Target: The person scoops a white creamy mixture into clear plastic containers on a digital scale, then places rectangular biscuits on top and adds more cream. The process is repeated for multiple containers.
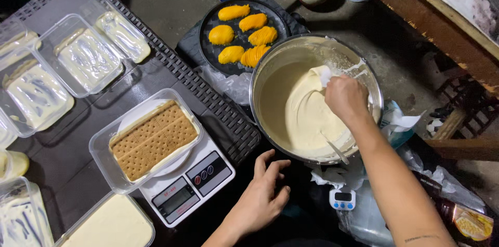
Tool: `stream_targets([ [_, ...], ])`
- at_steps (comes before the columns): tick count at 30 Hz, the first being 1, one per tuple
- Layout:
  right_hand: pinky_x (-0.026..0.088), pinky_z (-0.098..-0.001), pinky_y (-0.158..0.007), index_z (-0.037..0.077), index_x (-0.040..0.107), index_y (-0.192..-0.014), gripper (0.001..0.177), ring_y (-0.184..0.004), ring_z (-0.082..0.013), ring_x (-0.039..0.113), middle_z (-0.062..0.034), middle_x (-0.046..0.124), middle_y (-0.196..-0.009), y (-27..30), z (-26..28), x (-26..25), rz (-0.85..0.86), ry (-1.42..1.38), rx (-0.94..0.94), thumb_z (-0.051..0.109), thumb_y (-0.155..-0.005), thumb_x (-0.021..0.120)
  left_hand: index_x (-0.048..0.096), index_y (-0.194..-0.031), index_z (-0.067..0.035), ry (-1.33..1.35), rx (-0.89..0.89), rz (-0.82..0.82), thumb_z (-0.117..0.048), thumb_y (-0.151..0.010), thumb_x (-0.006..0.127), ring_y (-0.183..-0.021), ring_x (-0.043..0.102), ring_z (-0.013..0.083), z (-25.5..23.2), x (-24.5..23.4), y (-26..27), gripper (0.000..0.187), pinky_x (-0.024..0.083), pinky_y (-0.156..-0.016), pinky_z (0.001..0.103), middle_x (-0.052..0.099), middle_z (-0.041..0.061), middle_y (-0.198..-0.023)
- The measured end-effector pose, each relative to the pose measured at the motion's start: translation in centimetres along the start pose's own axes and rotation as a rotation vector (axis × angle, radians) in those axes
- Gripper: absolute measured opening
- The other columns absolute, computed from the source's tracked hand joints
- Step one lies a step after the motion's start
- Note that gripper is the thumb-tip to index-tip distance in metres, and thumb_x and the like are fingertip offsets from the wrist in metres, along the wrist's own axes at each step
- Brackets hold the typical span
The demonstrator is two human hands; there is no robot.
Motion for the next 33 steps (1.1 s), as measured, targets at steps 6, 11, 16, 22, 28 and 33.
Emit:
stream_targets([
  [6, 0.058, -0.0437, -0.065, 0.002, 0.073, -0.098, 0.020, -0.069, -0.0305, 0.070, -0.0186, 0.071, -0.086, -2.1, 0.7, 4.5, 0.219, -0.142, 0.154, 0.011, -0.098, 0.054, 0.043, -0.138, -0.007, 0.007, 0.022, 0.027, -0.009, -0.086, 0.059, -0.111, 0.061, 0.0276, 0.1, 0.4, -0.5, 0.055, 0.050, -0.098, 0.038, 0.015, 0.020, -0.158],
  [11, 0.056, -0.0437, -0.077, 0.009, 0.075, -0.100, 0.019, -0.079, -0.0299, 0.070, -0.0133, 0.072, -0.091, -2.3, 3.4, 3.8, 0.283, -0.398, 0.118, 0.016, -0.092, 0.059, 0.042, -0.139, -0.006, 0.005, 0.016, 0.032, -0.009, -0.086, 0.059, -0.111, 0.061, 0.0284, 0.0, 0.4, -0.4, 0.055, 0.050, -0.098, 0.038, 0.015, 0.021, -0.158],
  [16, 0.055, -0.0419, -0.075, 0.016, 0.076, -0.108, 0.024, -0.078, -0.0262, 0.068, -0.0108, 0.074, -0.092, -0.7, 5.4, 1.3, 0.540, -0.414, 0.167, 0.023, -0.091, 0.060, 0.044, -0.137, -0.006, 0.003, 0.013, 0.015, -0.009, -0.085, 0.060, -0.110, 0.062, 0.0285, 0.0, 0.4, -0.3, 0.054, 0.051, -0.097, 0.038, 0.016, 0.021, -0.157],
  [22, 0.052, -0.0302, -0.066, 0.009, 0.074, -0.105, 0.022, -0.069, -0.0152, 0.066, -0.0070, 0.074, -0.082, 2.2, 3.3, 0.8, 0.889, -0.530, 0.246, 0.020, -0.094, 0.057, 0.044, -0.138, -0.007, -0.004, 0.004, 0.034, -0.010, -0.086, 0.060, -0.112, 0.061, 0.0277, -0.2, 0.6, -0.3, 0.054, 0.051, -0.098, 0.038, 0.015, 0.021, -0.157],
  [28, 0.046, -0.0256, -0.057, 0.000, 0.070, -0.098, 0.023, -0.067, -0.0109, 0.059, -0.0061, 0.065, -0.076, 4.6, -0.1, 4.0, 0.947, -0.988, 0.455, 0.017, -0.096, 0.054, 0.044, -0.137, -0.007, 0.003, -0.008, 0.035, -0.009, -0.086, 0.060, -0.111, 0.062, 0.0267, -0.3, 0.9, -0.1, 0.054, 0.052, -0.097, 0.037, 0.015, 0.020, -0.157],
  [33, 0.044, -0.0229, -0.054, -0.002, 0.067, -0.100, 0.021, -0.064, -0.0107, 0.055, -0.0049, 0.064, -0.076, 4.8, -0.3, 4.0, 1.032, -1.343, 0.623, 0.015, -0.096, 0.055, 0.044, -0.137, -0.008, -0.002, -0.008, 0.035, -0.009, -0.086, 0.060, -0.110, 0.061, 0.0265, -0.4, 1.0, 0.2, 0.054, 0.052, -0.096, 0.038, 0.015, 0.019, -0.157],
])
Point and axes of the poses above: each hand's wrist, its own y-axis away from the middle knuckle, its own x-axis out of the palm, z = x × y, the point moved 1 cm from there along -y, towards the middle knuckle
